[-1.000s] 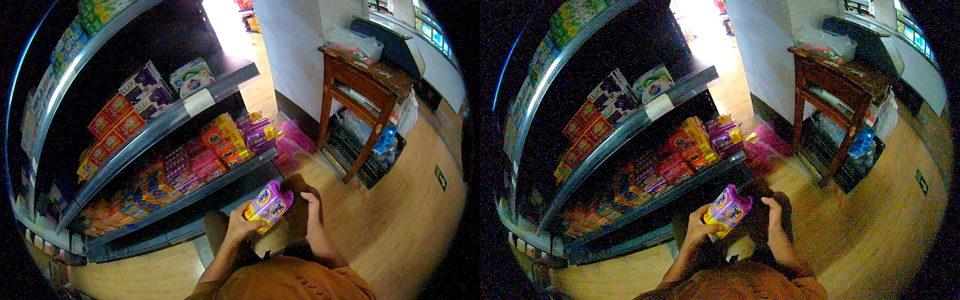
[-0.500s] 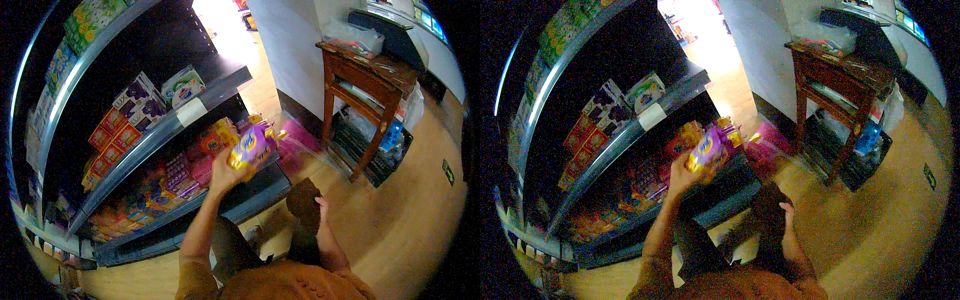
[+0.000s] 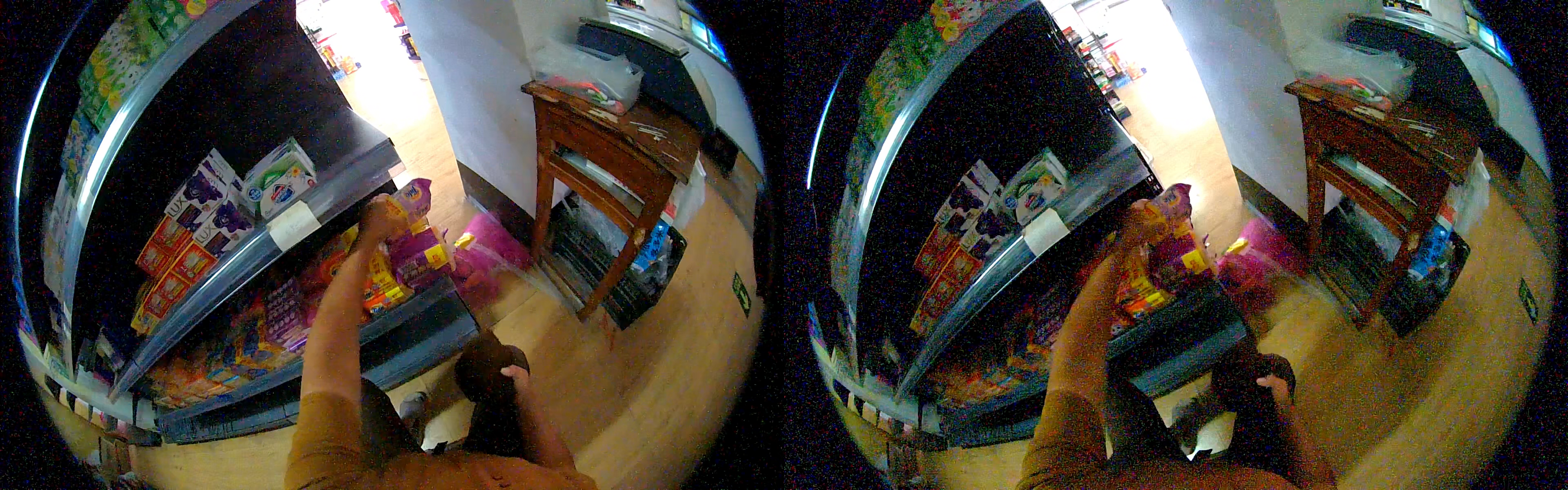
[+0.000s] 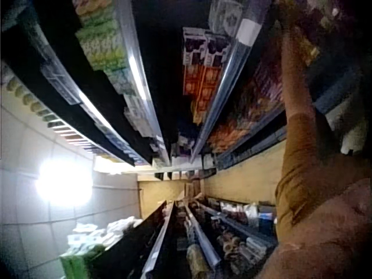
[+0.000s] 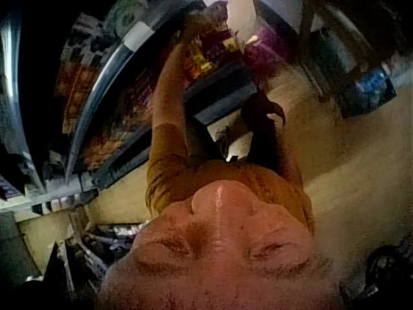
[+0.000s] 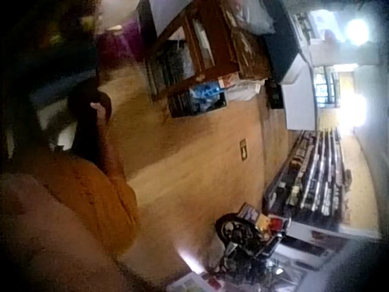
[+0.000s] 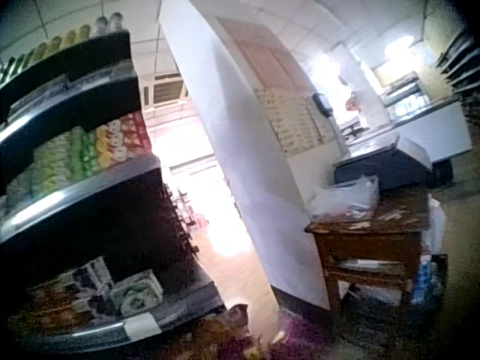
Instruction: The person wipes the top of stacked red boxes with a brown cloth, then moves to a freezer to wipe the glass lid. They proceed to a shelving unit, picking up and wiping various packaged items including detergent boxes and bars before placing them back on the shelf.
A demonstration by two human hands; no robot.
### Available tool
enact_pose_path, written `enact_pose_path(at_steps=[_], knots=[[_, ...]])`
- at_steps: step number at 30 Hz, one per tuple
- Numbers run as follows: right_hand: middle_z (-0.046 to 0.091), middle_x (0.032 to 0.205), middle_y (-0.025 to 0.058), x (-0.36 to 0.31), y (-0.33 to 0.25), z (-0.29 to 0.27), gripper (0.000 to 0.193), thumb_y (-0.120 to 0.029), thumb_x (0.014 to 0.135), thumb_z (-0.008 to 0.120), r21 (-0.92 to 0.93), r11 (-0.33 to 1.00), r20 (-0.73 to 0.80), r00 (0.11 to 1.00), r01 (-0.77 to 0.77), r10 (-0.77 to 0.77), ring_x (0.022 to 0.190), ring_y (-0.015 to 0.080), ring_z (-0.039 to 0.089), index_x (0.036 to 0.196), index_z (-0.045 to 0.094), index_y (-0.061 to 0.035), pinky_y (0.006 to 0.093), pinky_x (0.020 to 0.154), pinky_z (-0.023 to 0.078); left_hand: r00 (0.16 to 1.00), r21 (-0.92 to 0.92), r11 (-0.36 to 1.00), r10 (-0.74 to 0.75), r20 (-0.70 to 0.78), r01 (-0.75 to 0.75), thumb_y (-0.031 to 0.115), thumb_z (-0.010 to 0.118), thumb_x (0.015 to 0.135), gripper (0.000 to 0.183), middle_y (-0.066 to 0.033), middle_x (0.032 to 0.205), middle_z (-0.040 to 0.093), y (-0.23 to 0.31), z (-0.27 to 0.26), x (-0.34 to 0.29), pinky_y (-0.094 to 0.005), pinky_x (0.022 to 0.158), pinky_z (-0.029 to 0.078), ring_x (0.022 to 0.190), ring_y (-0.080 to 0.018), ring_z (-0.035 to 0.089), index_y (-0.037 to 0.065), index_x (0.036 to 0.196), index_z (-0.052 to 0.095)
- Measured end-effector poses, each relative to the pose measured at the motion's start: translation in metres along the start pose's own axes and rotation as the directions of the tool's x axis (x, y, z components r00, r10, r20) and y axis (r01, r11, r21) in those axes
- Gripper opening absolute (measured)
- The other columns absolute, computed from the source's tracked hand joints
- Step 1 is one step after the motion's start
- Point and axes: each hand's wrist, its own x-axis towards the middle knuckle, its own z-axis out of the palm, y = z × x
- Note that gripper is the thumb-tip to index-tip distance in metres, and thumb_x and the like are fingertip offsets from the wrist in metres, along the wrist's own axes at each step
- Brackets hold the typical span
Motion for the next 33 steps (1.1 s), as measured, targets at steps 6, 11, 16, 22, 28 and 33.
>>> enact_pose_path(at_steps=[6, 11, 16, 22, 28, 33], knots=[[0.055, 0.073, 0.0041, -0.023, -0.022, 0.057, 0.025, -0.022, 0.062, 0.058, -0.185, 0.98, -0.057, 0.995, 0.076, -0.088, 0.066, 0.0169, 0.052, 0.078, 0.055, -0.003, 0.0286, 0.067, 0.043, 0.988, 0.132, 0.989, 0.053, 0.145, -0.073, 0.045, 0.07, 0.05, 0.057, -0.0163, 0.082, 0.058, -0.033, 0.037, 0.027, -0.0346, 0.065, 0.045, 0.076, -0.028, 0.058, -0.001, 0.082, 0.057], [0.057, 0.081, 0.0107, -0.065, -0.07, 0.135, 0.037, -0.022, 0.06, 0.056, -0.064, 0.988, -0.201, 0.971, -0.143, 0.127, 0.071, 0.0226, 0.054, 0.089, 0.054, 0.0017, 0.0311, 0.064, 0.045, 0.92, 0.296, 0.952, -0.044, 0.389, -0.079, 0.04, 0.068, 0.052, 0.049, -0.0188, 0.082, 0.059, -0.028, 0.01, 0.018, -0.0352, 0.064, 0.047, 0.076, -0.0281, 0.059, -0.001, 0.078, 0.06], [0.057, 0.078, 0.0105, -0.05, -0.05, 0.106, 0.041, -0.029, 0.058, 0.056, -0.022, 0.977, -0.076, 0.975, -0.211, 0.209, 0.068, 0.0234, 0.053, 0.087, 0.054, 0.0007, 0.0321, 0.062, 0.045, 0.871, 0.491, 0.871, -0.219, 0.44, -0.029, 0.035, 0.066, 0.055, 0.044, -0.0173, 0.089, 0.059, -0.03, 0.013, 0.02, -0.0334, 0.069, 0.047, 0.082, -0.0261, 0.058, 0.002, 0.083, 0.061], [0.056, 0.076, 0.0088, -0.014, -0.001, 0.029, 0.035, -0.027, 0.06, 0.055, -0.267, 0.961, -0.034, 0.998, -0.065, 0.058, 0.065, 0.0217, 0.052, 0.083, 0.054, -0.0007, 0.0306, 0.059, 0.043, 0.876, 0.595, 0.802, -0.245, 0.416, -0.058, 0.031, 0.063, 0.061, 0.042, -0.0109, 0.106, 0.053, -0.01, 0.011, 0.012, -0.0405, 0.083, 0.038, 0.102, -0.0274, 0.047, 0.007, 0.096, 0.058], [0.056, 0.075, 0.0067, -0.008, -0.004, 0.05, 0.029, -0.022, 0.062, 0.054, -0.222, 0.971, -0.031, 0.996, -0.085, 0.08, 0.065, 0.0197, 0.052, 0.083, 0.054, -0.0015, 0.0289, 0.061, 0.042, 0.94, 0.664, 0.738, -0.131, 0.315, -0.119, 0.02, 0.058, 0.068, 0.031, -0.0104, 0.101, 0.054, -0.017, 0.003, 0.0, -0.0415, 0.087, 0.032, 0.104, -0.0261, 0.043, 0.008, 0.097, 0.055], [0.059, 0.075, 0.0023, -0.002, -0.005, 0.05, 0.021, -0.022, 0.071, 0.055, -0.158, 0.987, 0.067, 0.997, -0.026, 0.037, 0.073, 0.0161, 0.054, 0.08, 0.061, -0.0049, 0.0275, 0.074, 0.041, 0.95, 0.226, 0.934, 0.301, -0.082, -0.276, 0.016, 0.055, 0.068, 0.024, -0.0128, 0.085, 0.053, 0.039, -0.033, -0.107, -0.0396, 0.066, 0.044, 0.082, -0.0313, 0.05, 0.006, 0.089, 0.053]])
